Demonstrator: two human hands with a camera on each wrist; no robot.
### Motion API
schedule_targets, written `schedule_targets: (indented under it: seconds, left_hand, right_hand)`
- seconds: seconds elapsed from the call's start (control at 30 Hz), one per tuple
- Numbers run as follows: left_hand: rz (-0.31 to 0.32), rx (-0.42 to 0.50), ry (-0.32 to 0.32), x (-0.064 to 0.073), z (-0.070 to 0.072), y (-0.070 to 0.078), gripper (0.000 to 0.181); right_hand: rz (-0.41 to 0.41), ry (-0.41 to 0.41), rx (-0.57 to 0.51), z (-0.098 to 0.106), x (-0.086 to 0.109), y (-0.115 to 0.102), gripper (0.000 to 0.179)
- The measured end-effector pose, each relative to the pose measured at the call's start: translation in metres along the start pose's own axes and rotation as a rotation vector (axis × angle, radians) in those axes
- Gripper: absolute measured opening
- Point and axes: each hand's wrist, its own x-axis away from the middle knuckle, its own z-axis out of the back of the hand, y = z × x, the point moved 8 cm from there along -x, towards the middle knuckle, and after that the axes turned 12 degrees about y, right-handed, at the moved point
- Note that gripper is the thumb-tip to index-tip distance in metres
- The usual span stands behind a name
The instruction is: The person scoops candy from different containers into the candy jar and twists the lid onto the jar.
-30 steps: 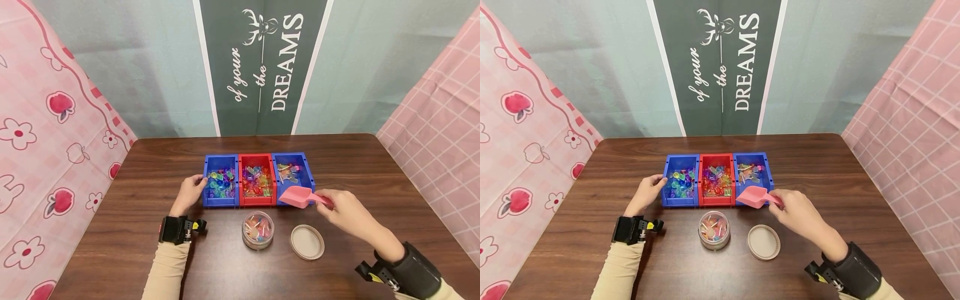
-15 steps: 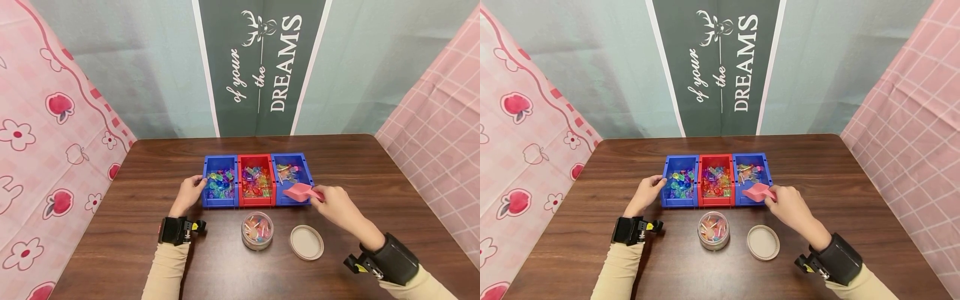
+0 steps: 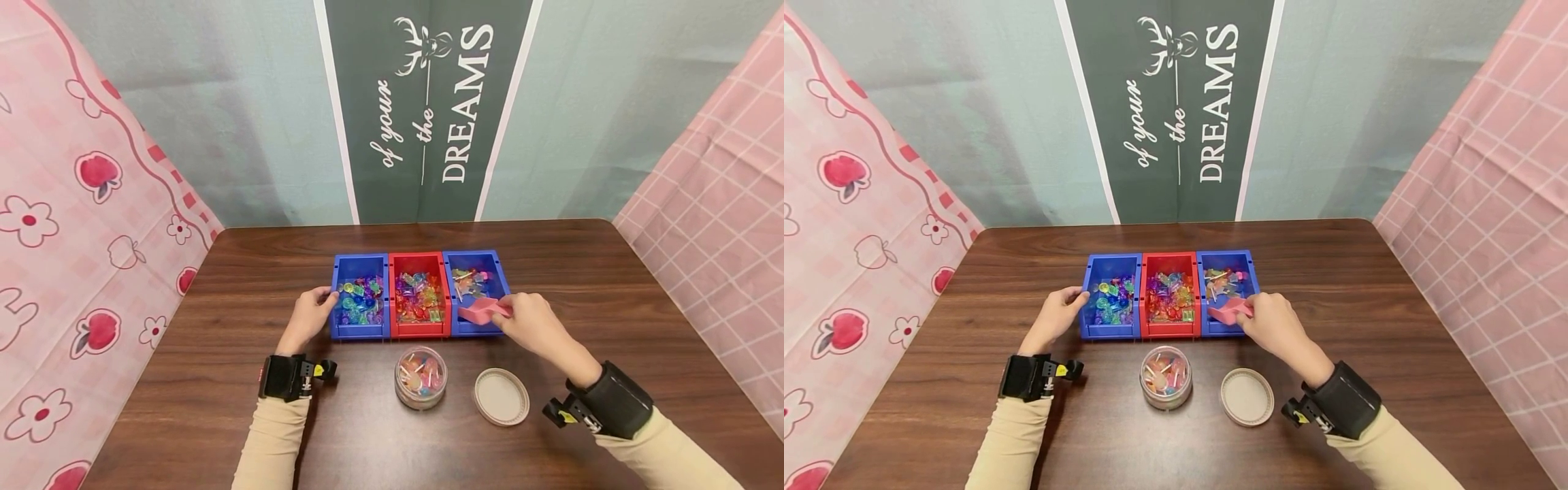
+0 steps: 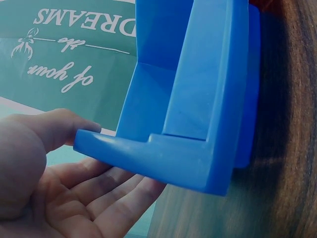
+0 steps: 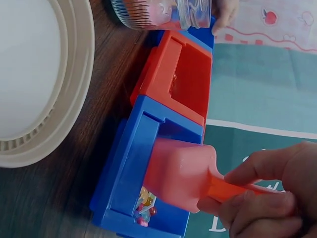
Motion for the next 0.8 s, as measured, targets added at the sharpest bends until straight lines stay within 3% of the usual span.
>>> schedule_targets:
  seconds: [0.6,0.8]
  left_hand:
    - [-0.008,0.005,-0.003,0.001,0.000,0.002,0.044]
    - [-0.014,-0.013,0.002,0.001,0.000,0.003,0.043]
  right_hand:
    - [-0.006,-0.052,0.007,-0.012,-0.009,-0.006,0.020]
    - [-0.036,-0.026,0.012,-0.015,-0.010,-0.007,0.021]
